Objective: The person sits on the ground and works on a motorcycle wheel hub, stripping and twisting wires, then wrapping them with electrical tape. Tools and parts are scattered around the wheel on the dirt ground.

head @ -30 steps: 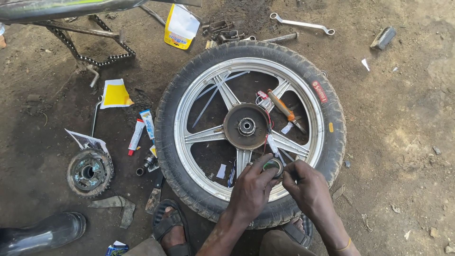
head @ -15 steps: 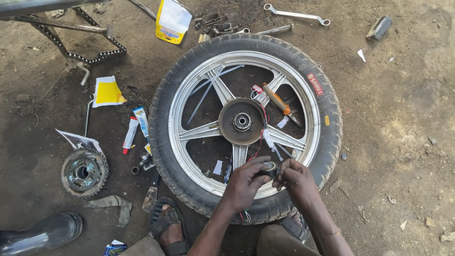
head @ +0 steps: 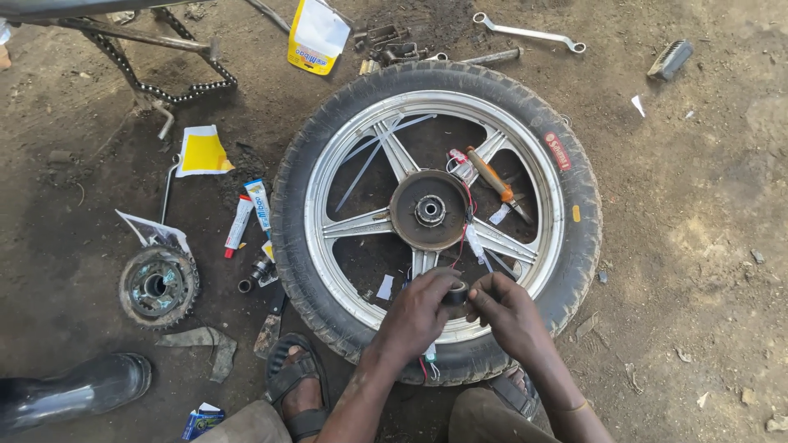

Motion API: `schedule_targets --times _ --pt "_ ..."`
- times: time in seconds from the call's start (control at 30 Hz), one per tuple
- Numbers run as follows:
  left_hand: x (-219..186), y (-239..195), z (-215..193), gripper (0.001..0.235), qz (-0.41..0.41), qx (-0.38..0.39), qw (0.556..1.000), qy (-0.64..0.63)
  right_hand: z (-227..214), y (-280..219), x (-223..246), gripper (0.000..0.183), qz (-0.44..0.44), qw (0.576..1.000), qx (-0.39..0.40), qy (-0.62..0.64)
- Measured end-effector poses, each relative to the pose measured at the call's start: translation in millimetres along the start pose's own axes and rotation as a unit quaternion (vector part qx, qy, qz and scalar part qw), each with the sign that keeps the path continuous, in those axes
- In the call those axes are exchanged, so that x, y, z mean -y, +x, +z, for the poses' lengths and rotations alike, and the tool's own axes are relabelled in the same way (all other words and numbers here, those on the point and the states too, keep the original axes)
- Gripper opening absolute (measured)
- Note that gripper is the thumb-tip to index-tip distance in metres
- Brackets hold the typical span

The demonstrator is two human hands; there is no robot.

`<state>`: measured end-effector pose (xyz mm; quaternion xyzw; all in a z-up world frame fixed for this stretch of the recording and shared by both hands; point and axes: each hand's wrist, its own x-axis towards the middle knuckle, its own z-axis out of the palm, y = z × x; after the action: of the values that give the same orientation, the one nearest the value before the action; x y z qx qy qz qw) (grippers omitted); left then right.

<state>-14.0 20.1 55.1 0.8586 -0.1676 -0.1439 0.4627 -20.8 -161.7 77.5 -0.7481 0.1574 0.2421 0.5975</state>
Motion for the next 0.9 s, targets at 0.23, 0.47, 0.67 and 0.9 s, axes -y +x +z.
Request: schedule_targets --times 0.23,0.47,0.67,0.9 --pt "-2.9 2.7 -34.9 0.025 -0.134 -0.103 0.980 -0.102 36.1 0.8 4.1 0.016 -0.047 0.972 0.100 0.205" --pt "21.5 4.7 -17.3 0.031 -0.335 -0.220 0.830 -0.388 55.5 -10.1 31.6 0.019 -0.065 0.985 0.102 0.125" --pt "-3.8 -0.7 -11.4 0.037 -0.347 -0.259 0.703 -0.565 46.8 -38.9 58.0 0.027 -0.097 0.987 0.127 -0.020" --pt "1.5 -25.4 6.1 0.041 -0.343 -0.261 0.631 -0.645 24.9 -44.9 73.1 0.033 -0.184 0.928 0.217 -0.243"
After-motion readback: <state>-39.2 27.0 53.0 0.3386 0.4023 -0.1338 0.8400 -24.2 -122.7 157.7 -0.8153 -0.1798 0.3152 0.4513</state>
